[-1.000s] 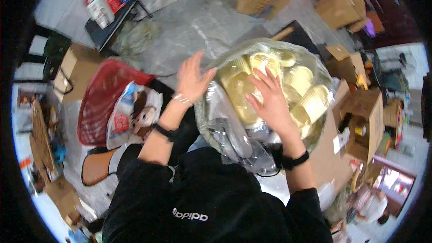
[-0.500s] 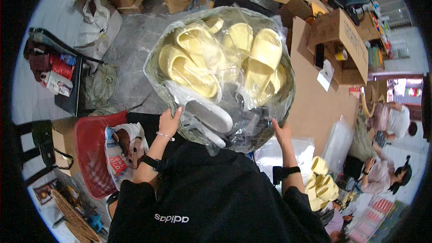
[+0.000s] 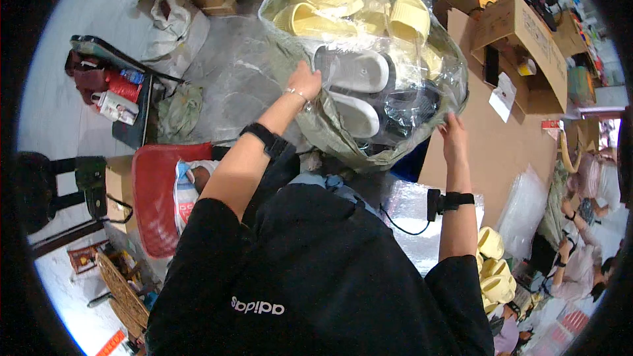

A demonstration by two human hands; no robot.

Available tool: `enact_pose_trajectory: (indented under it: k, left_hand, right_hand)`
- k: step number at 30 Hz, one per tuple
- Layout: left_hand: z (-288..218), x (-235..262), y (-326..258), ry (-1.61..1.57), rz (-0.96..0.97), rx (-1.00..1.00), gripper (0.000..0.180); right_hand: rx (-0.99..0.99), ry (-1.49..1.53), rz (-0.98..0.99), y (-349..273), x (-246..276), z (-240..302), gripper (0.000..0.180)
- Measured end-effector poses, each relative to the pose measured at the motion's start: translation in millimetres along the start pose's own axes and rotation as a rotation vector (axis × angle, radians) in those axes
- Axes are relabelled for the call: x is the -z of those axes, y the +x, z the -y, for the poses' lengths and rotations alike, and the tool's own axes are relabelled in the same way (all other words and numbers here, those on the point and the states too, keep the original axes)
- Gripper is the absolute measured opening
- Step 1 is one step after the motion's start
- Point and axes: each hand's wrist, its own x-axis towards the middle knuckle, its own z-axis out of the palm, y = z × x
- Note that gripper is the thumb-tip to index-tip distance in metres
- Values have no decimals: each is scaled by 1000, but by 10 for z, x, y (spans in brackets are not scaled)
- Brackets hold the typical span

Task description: The recorder bags pairs of foam sandals and organizes them into large sacks in a manufacturing workshop.

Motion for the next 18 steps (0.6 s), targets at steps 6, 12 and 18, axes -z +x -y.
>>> enact_pose_trajectory:
  k: [6,12,18]
  left_hand:
    - [191,-154,5,-16,-1,78,52]
    - [146,-176,-124,-37,34,119,57]
    - [73,-218,-190,100,-23,84,55]
  right_hand:
    - [437,-928,427,-446,-447,-257,107]
    - [518,-1089,459,-429,-341,-460,111]
    - [445,-1141,429,-409,-367,-471,110]
